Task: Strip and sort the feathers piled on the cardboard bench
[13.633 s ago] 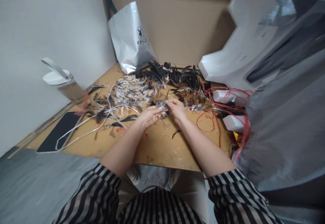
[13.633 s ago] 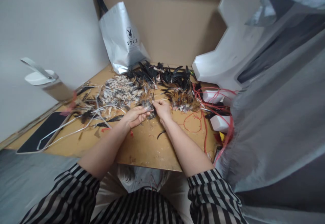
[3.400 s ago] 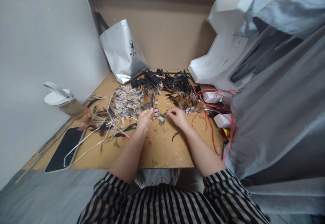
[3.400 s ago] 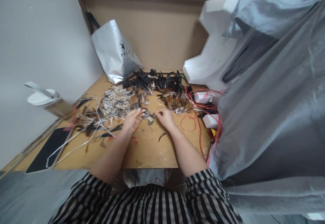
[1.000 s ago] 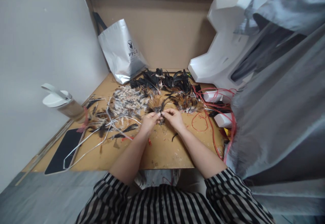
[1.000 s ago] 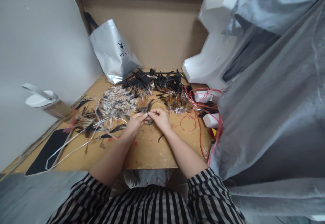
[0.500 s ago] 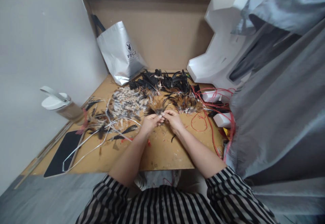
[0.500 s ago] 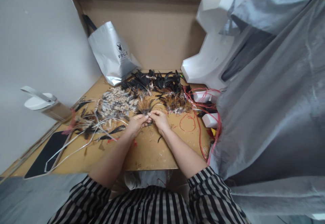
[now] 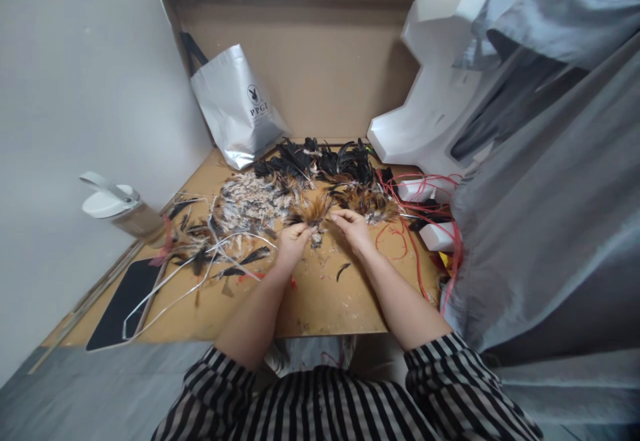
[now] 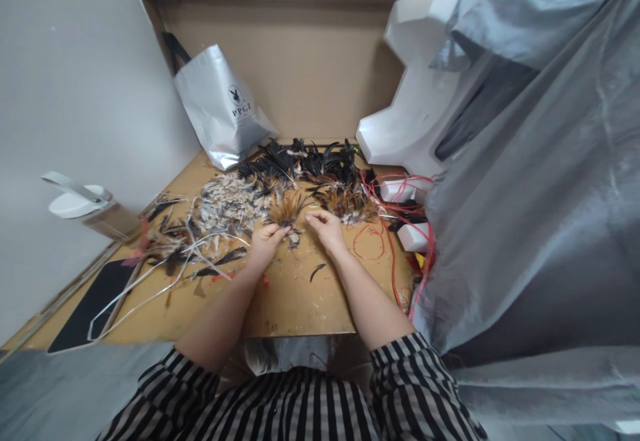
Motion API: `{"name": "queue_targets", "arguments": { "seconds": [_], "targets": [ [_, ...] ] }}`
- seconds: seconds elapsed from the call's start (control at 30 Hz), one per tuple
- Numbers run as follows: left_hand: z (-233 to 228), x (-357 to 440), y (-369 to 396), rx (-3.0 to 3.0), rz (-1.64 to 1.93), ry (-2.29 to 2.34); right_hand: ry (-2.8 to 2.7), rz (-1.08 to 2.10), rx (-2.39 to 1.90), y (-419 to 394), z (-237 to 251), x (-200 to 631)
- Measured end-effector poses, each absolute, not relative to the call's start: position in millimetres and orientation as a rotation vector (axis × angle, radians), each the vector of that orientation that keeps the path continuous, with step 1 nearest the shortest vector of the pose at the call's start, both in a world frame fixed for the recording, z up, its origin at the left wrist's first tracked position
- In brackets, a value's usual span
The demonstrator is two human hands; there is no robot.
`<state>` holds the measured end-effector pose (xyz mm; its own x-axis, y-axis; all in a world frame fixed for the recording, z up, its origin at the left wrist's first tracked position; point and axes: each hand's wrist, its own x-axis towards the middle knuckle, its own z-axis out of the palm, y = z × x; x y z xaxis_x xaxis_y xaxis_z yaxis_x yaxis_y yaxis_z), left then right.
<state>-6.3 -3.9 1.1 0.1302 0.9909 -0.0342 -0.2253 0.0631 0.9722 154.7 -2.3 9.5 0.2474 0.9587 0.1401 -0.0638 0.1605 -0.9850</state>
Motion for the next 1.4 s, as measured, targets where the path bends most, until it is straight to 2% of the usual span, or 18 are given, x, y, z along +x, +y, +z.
{"name": "queue_targets", "arguments": {
  "seconds": [0.17,0.33,0.5,0.7,0.93,1.13,1.27,1.4],
  "targets": [
    [0.9,-5.9,-1.6,1.301,1.259,0.996,-1.293,0.758,-1.305,7.0,-1.4,173.9],
    [-2.8,-7.9,8.3,1.051,1.251,0.988,-1.635,0.583,-1.48,5.9,-8.4,178.2],
    [-6.3,-12.1,11.3,0.825,1.236,0.885,-1.845,0.433,-1.465,-1.3,-1.5,175.0],
    [-5.2,-12.7,10.6,0.768,1.229,0.872,-2.009,0.218,-1.361,-11.7,10.3,169.1],
    [-4.5,-11.9,9.5,0.762,1.226,0.878,-2.164,0.03,-1.524,-11.6,9.4,168.6],
    [-1.9,-13.1,8.9,0.729,1.241,0.847,-1.928,0.323,-1.441,-9.1,15.8,177.8],
    [1.3,-14.1,8.4,0.674,1.246,0.84,-1.522,0.788,-1.344,-9.2,27.3,185.2],
    [4.4,-11.8,5.2,0.629,1.209,0.813,-1.071,1.229,-1.073,-13.1,35.2,177.0]
  ]
}}
